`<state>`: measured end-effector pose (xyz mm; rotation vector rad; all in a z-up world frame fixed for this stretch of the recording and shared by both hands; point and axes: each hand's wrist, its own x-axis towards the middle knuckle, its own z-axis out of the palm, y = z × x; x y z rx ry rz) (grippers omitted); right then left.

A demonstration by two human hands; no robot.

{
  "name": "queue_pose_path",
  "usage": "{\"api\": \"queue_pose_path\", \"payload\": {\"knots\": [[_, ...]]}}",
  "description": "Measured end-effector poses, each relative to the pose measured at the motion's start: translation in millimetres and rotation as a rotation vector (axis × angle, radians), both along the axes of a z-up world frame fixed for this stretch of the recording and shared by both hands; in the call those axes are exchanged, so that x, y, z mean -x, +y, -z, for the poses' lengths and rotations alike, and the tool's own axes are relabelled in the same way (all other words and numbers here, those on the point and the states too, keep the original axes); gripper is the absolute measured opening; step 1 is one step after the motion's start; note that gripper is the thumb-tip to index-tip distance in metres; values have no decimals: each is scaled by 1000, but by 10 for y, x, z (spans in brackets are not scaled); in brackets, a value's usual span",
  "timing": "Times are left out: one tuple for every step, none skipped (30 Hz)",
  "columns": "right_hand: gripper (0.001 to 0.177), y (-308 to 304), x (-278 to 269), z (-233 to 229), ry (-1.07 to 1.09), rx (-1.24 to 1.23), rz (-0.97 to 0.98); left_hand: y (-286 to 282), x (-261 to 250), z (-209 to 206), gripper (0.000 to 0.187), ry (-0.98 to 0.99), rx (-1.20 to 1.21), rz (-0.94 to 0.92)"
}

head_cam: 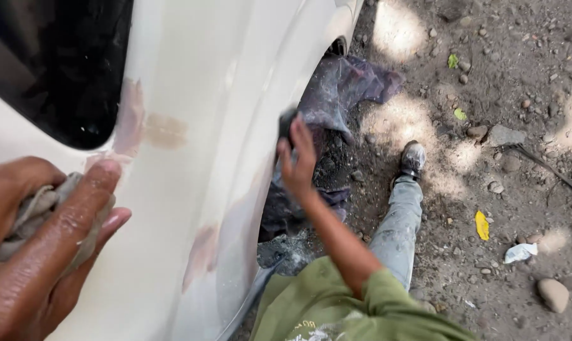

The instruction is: The person sands the side panel of a white car using a sanding block and a cloth. They repeatedly rub the surface to smooth it, occasionally dipping the block into a bucket of water to wet it before resuming sanding.

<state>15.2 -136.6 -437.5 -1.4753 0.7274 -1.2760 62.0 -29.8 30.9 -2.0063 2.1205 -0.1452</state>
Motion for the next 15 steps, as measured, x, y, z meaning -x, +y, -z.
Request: {"api": "queue_pose_path", "payload": {"knots": [[48,-227,-160,229,0,31,28,52,-72,116,58,-25,-20,11],[48,-409,-220,363,-1,37,27,29,-74,202,58,-26,-14,10],[47,-589,-198,288,35,-8,26,-42,53,61,57,-76,-24,2],[47,-778,-175,207,71,-53,25,-123,181,-86,57,-125,-35,-6],[47,-564,-100,137,80,-59,23,-103,158,-21,57,-117,-41,-8],[48,-352,-46,86,27,-54,-11,-82,113,65,57,-145,-50,1],[49,-223,-19,-67,-41,-39,-39,-100,99,59,57,-187,-50,15],[49,-84,9,-88,-46,-34,-36,-101,85,34,57,-192,-45,18],[49,93,69,-66,-40,49,-42,-69,74,52,57,-204,-63,11],[50,272,129,-39,-35,133,-48,-34,60,74,58,-216,-81,4],[50,78,20,87,-36,132,-43,-56,55,71,58,-217,-81,10],[52,-115,-82,210,11,132,-18,-76,53,66,57,-209,-69,2],[53,-318,-180,338,56,136,0,-81,65,71,55,-201,-53,-12],[53,-547,-202,287,55,139,0,-69,78,79,55,-202,-49,-13],[50,-676,-159,251,108,62,8,-30,121,78,54,-188,-48,-22]]}}
